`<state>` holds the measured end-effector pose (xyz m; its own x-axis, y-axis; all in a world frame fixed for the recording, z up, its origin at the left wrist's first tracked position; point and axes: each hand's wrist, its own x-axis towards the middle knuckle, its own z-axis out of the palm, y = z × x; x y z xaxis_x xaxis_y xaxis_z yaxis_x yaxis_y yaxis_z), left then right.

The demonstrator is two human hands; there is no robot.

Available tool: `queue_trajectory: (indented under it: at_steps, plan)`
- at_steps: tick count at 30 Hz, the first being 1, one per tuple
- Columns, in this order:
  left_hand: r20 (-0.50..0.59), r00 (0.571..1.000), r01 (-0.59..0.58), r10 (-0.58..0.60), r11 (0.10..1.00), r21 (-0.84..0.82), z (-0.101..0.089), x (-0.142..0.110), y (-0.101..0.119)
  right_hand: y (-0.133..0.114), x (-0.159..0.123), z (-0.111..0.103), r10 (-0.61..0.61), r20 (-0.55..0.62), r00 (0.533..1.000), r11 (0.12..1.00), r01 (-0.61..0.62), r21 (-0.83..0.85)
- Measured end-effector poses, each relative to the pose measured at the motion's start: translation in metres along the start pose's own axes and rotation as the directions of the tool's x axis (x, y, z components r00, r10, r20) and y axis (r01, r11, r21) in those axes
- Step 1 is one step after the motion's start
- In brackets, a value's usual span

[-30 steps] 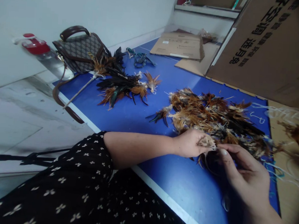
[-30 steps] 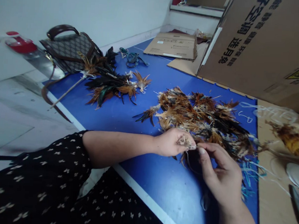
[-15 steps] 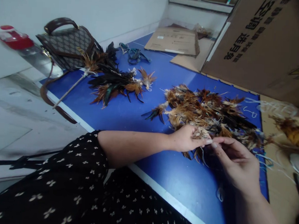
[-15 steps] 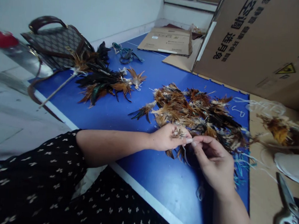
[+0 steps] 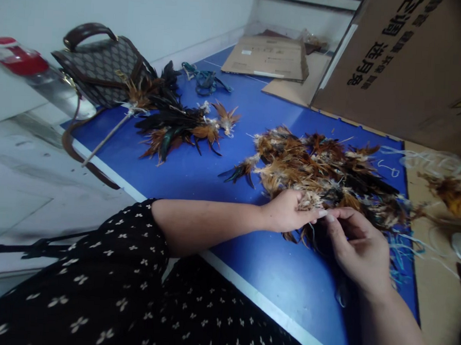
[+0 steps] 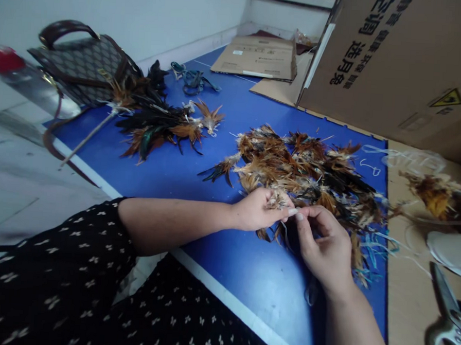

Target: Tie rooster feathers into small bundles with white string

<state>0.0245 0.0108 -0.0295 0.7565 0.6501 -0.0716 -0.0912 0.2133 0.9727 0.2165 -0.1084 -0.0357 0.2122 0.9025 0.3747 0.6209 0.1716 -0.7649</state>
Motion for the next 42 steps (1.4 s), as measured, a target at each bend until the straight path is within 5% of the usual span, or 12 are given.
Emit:
queue_trajectory:
  at_steps: [9, 16, 23, 27, 33, 38, 42]
  plan:
    - [-0.006, 0.990, 0.137, -0.138, 0.989, -0.063, 0.002, -0.005, 0.001, -0.006, 0.008, 0.008, -0.375, -0.024, 0.927, 0.892, 0.354, -0.281]
    - [-0.014, 0.974, 0.226, -0.225, 0.971, 0.079, -0.004, -0.001, 0.009, -0.002, 0.009, -0.009, -0.445, 0.219, 0.869, 0.811, 0.494, -0.314]
    - [-0.024, 0.988, 0.152, -0.151, 0.964, 0.217, -0.007, 0.006, -0.001, -0.003, 0.010, -0.007, -0.335, 0.178, 0.925, 0.918, 0.363, -0.160]
    - [0.042, 0.993, -0.118, 0.110, 0.917, 0.380, -0.010, 0.005, -0.004, -0.011, 0.008, -0.004, -0.213, 0.098, 0.972, 0.974, 0.219, -0.058]
    - [0.198, 0.899, -0.433, 0.389, 0.737, 0.518, -0.015, -0.002, -0.005, -0.017, 0.007, -0.004, -0.008, 0.082, 0.997, 0.993, -0.002, 0.121]
    - [0.275, 0.857, -0.515, 0.437, 0.694, 0.503, -0.017, 0.001, -0.011, -0.015, 0.007, -0.005, 0.052, 0.087, 0.995, 0.987, -0.064, 0.150]
    - [0.219, 0.885, -0.465, 0.411, 0.754, 0.464, -0.016, 0.003, -0.009, -0.012, 0.005, -0.002, 0.063, 0.069, 0.996, 0.988, -0.072, 0.136]
